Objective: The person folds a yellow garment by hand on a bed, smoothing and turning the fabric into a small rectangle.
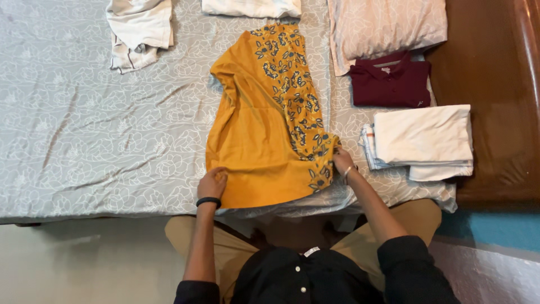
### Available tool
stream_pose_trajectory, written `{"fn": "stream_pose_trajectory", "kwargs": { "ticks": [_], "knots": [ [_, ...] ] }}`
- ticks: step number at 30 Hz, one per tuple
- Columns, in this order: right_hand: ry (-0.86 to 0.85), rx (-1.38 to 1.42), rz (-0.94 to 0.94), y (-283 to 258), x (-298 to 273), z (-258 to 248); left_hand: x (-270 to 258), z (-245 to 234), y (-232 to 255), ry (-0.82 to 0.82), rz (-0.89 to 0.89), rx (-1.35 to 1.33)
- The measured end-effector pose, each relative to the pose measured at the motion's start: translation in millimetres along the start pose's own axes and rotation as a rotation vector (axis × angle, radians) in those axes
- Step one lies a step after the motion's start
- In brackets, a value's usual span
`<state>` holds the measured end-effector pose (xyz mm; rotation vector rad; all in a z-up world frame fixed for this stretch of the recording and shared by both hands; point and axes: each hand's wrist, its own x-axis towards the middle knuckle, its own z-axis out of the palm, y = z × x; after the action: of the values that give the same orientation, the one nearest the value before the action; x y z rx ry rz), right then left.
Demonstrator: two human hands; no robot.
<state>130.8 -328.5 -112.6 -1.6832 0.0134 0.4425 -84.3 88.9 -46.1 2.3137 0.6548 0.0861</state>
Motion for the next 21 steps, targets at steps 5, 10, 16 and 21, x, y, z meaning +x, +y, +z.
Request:
{"fn": "stream_pose_trajectory", "kwargs": {
  "ticks": [5, 10, 16, 21],
  "knots": [
    [0.168, -0.652, 0.197, -57, 33, 3, 39, -1, 24, 0.345, -0.105, 0.321],
    [0.551, -0.762, -0.443, -55, 92, 25, 119, 29, -5, 0.394, 0.045, 0.240],
    [0.373, -0.757, -0.029, -60, 157, 49, 202, 52, -9, 0.282, -0.160, -0.065],
    [-0.027, -0.683, 0.302, -67, 202, 41, 238, 39, -6, -0.004, -0.301, -0.167]
  ]
}}
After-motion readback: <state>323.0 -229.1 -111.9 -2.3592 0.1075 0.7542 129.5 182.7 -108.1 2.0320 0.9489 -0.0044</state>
